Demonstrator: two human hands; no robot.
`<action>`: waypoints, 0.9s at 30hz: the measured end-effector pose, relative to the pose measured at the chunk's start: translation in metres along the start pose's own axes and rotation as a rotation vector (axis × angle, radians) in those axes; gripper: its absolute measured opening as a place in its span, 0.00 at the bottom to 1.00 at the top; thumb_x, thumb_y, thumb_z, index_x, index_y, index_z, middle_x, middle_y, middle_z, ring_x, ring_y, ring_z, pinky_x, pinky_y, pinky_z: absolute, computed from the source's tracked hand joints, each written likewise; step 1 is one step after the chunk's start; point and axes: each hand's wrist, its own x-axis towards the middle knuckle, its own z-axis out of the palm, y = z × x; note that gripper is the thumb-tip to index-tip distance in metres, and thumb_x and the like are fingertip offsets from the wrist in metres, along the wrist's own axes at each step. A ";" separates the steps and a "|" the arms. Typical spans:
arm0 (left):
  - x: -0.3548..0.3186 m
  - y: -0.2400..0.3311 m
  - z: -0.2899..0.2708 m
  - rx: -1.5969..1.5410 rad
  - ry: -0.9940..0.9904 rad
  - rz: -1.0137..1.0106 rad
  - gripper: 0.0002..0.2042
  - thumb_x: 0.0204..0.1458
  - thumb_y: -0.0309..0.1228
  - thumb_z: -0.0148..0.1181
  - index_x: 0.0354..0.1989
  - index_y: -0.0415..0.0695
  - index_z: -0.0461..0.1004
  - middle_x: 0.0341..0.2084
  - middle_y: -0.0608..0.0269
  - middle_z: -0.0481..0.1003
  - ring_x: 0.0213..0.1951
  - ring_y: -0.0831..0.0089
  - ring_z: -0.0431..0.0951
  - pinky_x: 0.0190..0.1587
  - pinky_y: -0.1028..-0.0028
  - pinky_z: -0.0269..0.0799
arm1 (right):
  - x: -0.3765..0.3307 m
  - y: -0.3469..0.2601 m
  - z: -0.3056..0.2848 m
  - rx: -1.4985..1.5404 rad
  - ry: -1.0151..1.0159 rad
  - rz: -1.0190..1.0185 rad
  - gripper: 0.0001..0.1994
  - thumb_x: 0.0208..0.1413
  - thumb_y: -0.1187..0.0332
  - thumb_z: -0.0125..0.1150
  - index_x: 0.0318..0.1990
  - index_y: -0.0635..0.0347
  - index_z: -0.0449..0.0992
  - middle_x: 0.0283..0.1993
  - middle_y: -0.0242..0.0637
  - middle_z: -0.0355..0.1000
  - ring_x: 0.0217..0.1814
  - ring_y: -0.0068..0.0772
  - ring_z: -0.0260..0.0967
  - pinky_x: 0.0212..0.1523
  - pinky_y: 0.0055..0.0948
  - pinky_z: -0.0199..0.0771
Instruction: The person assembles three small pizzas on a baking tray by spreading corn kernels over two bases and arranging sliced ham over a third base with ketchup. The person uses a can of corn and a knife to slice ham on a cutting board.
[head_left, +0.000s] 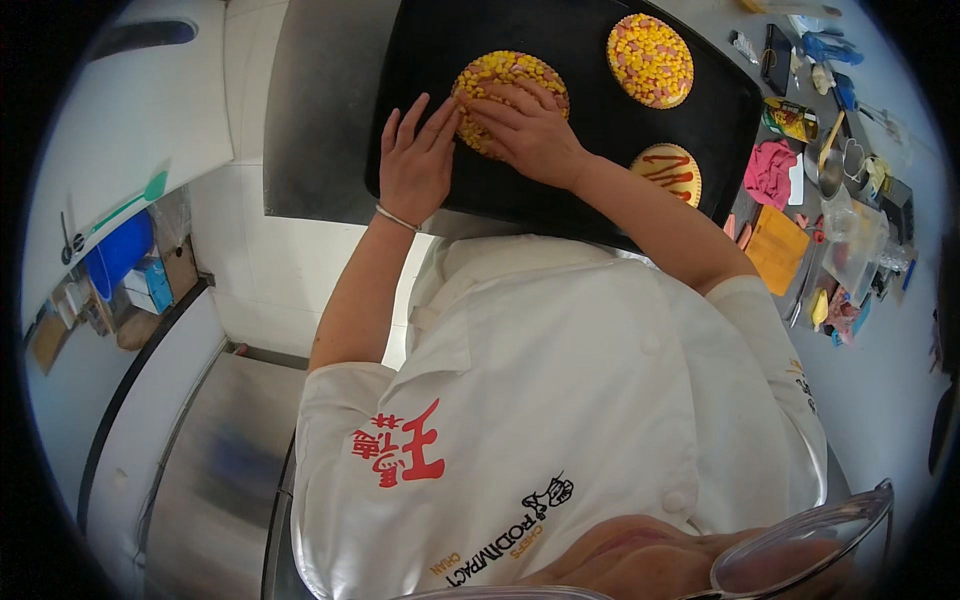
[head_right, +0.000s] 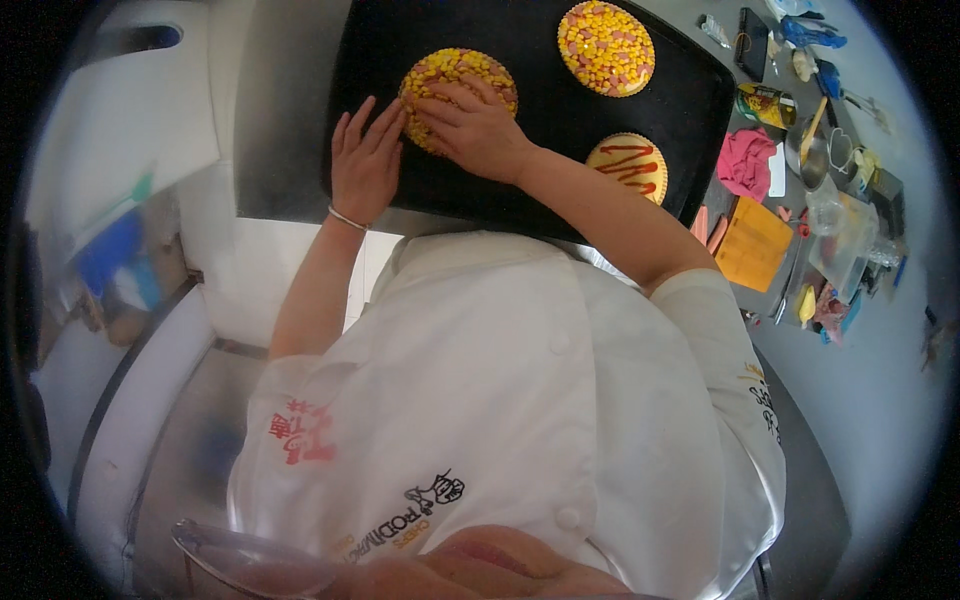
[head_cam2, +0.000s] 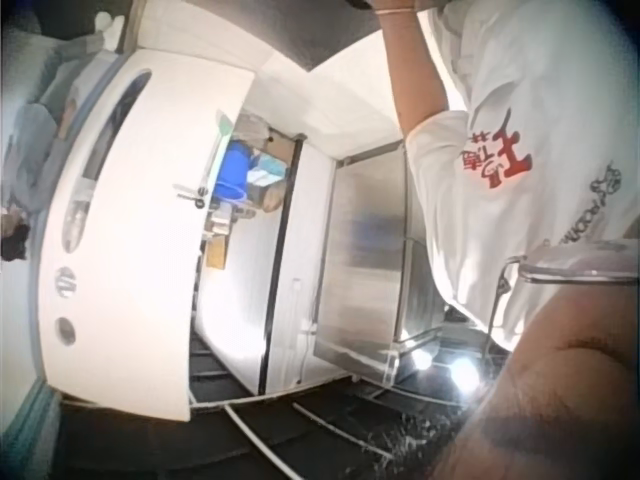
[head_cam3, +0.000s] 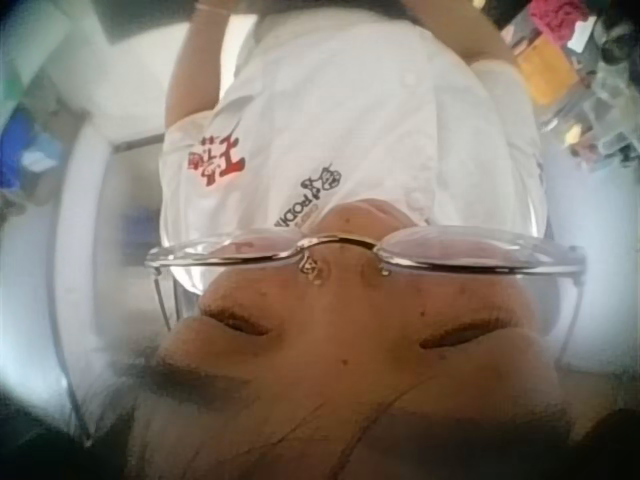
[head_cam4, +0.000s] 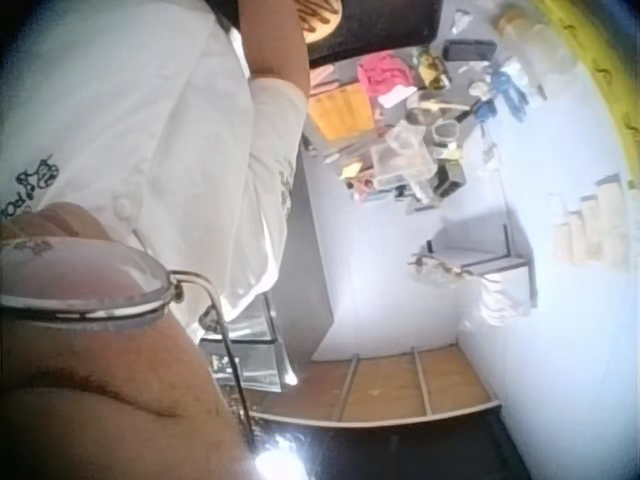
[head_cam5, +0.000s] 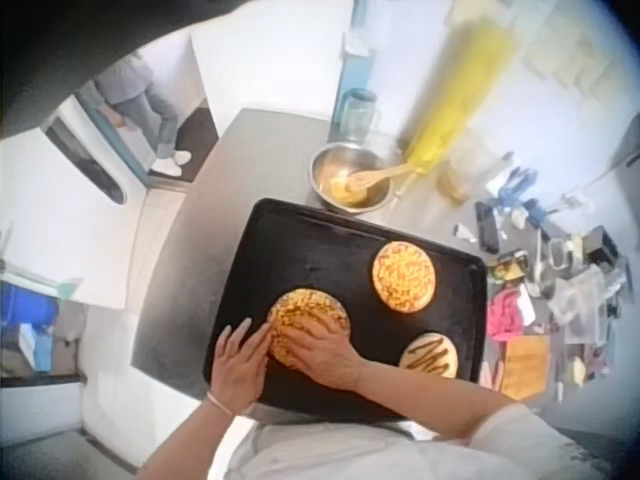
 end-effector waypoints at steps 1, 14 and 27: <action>-0.001 -0.001 -0.001 -0.005 -0.003 -0.005 0.19 0.59 0.28 0.60 0.59 0.48 0.78 0.65 0.72 0.71 0.71 0.65 0.62 0.73 0.56 0.52 | 0.001 -0.001 0.000 0.001 -0.004 0.000 0.20 0.55 0.64 0.69 0.56 0.54 0.80 0.64 0.28 0.71 0.71 0.33 0.62 0.73 0.46 0.55; -0.003 -0.007 -0.001 -0.061 0.017 0.002 0.20 0.59 0.23 0.56 0.60 0.49 0.77 0.65 0.72 0.72 0.70 0.64 0.63 0.73 0.57 0.53 | 0.004 -0.001 0.005 0.000 -0.015 -0.009 0.17 0.58 0.64 0.68 0.54 0.53 0.81 0.60 0.33 0.75 0.69 0.37 0.64 0.72 0.46 0.57; 0.007 0.000 -0.002 -0.036 -0.095 0.034 0.26 0.62 0.36 0.61 0.69 0.53 0.68 0.73 0.71 0.61 0.75 0.62 0.54 0.76 0.54 0.46 | -0.053 0.023 -0.058 -0.074 0.067 0.209 0.19 0.56 0.70 0.69 0.56 0.56 0.79 0.62 0.34 0.73 0.67 0.40 0.66 0.68 0.44 0.62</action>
